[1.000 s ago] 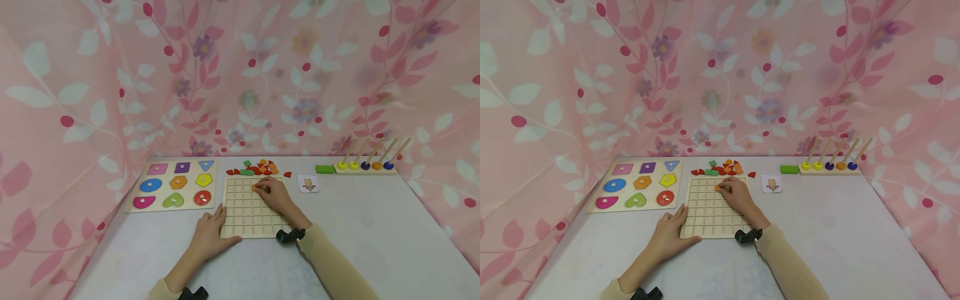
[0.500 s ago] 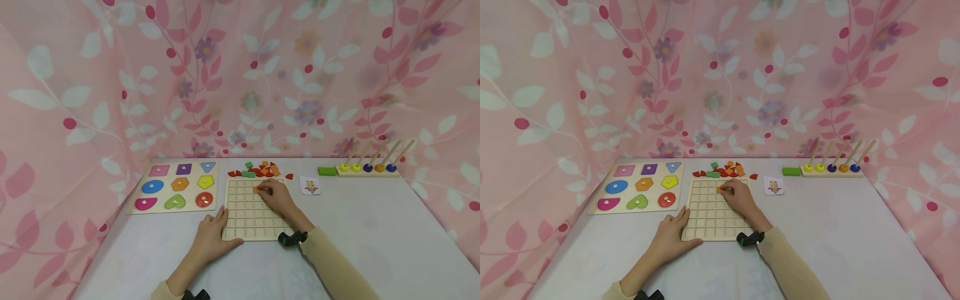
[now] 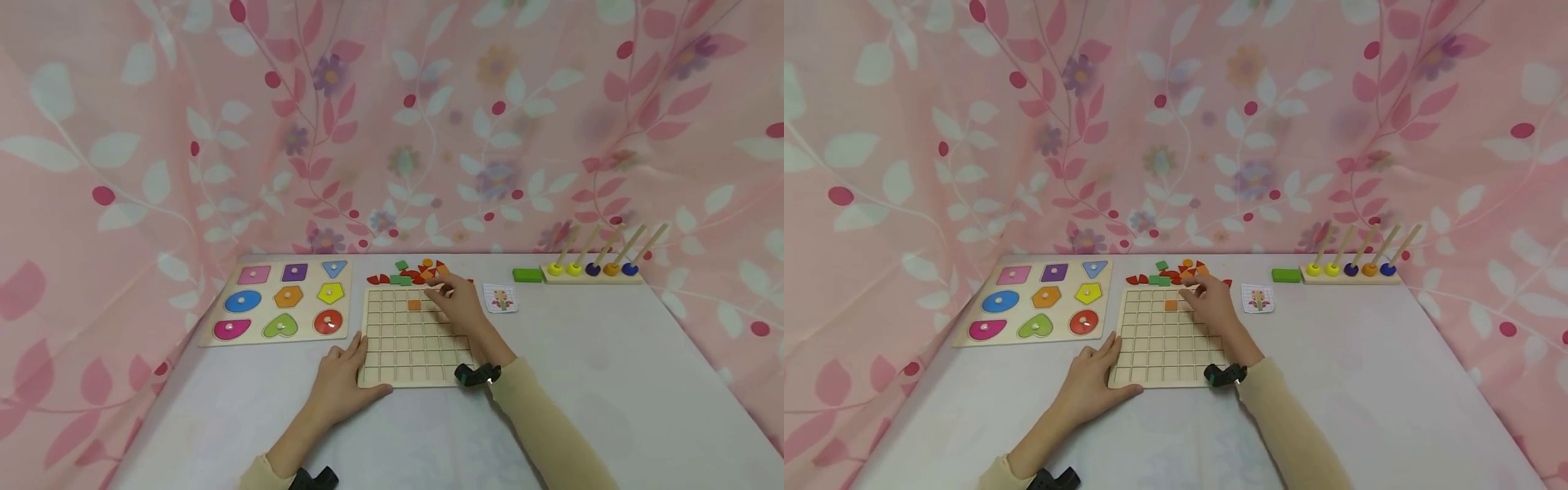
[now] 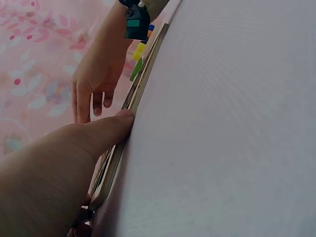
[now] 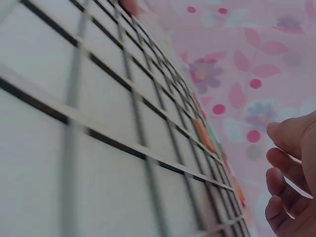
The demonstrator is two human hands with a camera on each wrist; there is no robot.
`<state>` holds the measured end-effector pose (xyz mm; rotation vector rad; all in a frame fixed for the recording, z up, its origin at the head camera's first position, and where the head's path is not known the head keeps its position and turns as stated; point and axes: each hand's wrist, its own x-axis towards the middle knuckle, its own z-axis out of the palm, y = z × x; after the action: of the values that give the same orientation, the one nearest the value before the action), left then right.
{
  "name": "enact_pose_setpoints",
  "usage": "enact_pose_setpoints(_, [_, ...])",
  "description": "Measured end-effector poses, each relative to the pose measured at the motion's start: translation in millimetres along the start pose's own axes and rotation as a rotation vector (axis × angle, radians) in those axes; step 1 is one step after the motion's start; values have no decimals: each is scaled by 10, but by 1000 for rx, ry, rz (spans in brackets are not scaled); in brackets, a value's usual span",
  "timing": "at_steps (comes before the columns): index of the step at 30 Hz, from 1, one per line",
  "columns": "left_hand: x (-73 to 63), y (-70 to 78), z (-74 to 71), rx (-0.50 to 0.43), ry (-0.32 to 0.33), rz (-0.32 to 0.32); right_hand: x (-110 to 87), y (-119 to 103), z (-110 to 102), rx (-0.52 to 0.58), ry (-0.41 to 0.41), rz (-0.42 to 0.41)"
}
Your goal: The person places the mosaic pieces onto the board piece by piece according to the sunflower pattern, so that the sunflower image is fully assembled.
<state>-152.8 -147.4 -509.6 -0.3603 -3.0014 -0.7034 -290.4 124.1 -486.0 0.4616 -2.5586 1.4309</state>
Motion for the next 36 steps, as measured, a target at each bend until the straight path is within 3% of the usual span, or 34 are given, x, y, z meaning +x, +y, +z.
enact_pose_setpoints(9, [12,-13,7,-5,4,-2,463,-13,-349,-49,40,-13])
enact_pose_setpoints(17, [35,-13,15,5,10,14,742,211,-526,-24,60,150])
enact_pose_setpoints(22, [6,-25,18,14,6,5,816,318,-505,-73,45,173])
enact_pose_setpoints(29, [-9,-21,2,11,5,2,915,394,-395,-31,46,232])
enact_pose_setpoints(36, [-2,-7,23,5,3,1,948,447,-223,-106,-7,304])
